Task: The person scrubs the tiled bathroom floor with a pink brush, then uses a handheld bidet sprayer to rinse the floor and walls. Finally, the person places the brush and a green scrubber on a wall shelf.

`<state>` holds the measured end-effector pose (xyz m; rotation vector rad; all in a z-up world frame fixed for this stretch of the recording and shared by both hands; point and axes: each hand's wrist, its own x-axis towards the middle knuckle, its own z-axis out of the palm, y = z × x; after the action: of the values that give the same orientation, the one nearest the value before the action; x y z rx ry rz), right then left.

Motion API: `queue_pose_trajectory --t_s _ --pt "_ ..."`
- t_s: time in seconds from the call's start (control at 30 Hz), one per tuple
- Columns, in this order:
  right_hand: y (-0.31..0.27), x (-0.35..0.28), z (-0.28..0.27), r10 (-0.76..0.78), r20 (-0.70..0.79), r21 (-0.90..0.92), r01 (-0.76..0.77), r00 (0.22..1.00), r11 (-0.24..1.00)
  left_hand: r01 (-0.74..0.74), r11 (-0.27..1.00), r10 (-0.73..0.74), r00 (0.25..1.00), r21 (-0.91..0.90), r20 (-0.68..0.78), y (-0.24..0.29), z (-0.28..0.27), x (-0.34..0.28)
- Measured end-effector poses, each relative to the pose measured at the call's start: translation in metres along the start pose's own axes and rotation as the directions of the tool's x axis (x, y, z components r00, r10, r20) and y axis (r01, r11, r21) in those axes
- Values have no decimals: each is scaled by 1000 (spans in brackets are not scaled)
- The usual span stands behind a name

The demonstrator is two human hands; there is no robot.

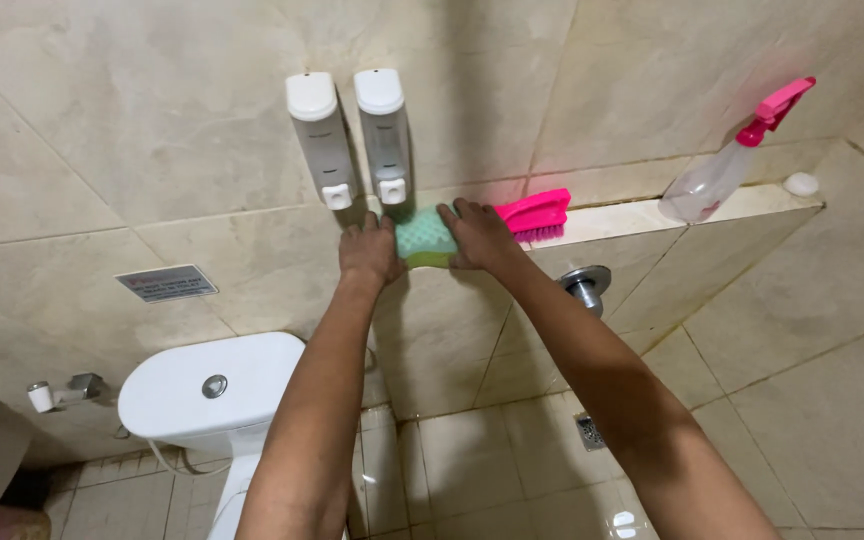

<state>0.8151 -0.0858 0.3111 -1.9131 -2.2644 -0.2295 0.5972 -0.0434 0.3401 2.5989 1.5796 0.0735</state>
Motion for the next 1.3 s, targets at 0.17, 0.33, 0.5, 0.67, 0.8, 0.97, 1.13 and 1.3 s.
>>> queue_pose_trajectory --t_s 0.17,0.33,0.5,0.67,0.8,0.97,1.13,1.3 --pt "13 1 -23 -116 -6 6 116 993 993 -32 989 35 999 147 -16 24 -10 3" --pt "38 -13 -44 -109 45 4 108 993 994 -84 992 85 996 96 -2 54 -12 5" --pt "62 -36 -50 73 108 -77 -65 991 995 -89 992 95 993 87 -68 55 11 18" --pt "61 -46 -42 2 45 -90 2 999 996 -91 979 118 983 180 -142 42 36 29" --pt "44 -39 -25 -183 -41 -72 180 982 981 -102 975 139 973 196 -186 34 40 26" --pt "1 -35 -17 -297 -115 -22 296 948 955 -145 971 177 970 192 -167 28 31 14" --pt "-23 -41 -24 -270 -136 1 273 953 962 -213 968 235 955 134 -179 23 23 -1" --pt "-30 -39 -5 -217 -265 64 242 939 968 -212 963 239 956 167 -167 24 18 -19"
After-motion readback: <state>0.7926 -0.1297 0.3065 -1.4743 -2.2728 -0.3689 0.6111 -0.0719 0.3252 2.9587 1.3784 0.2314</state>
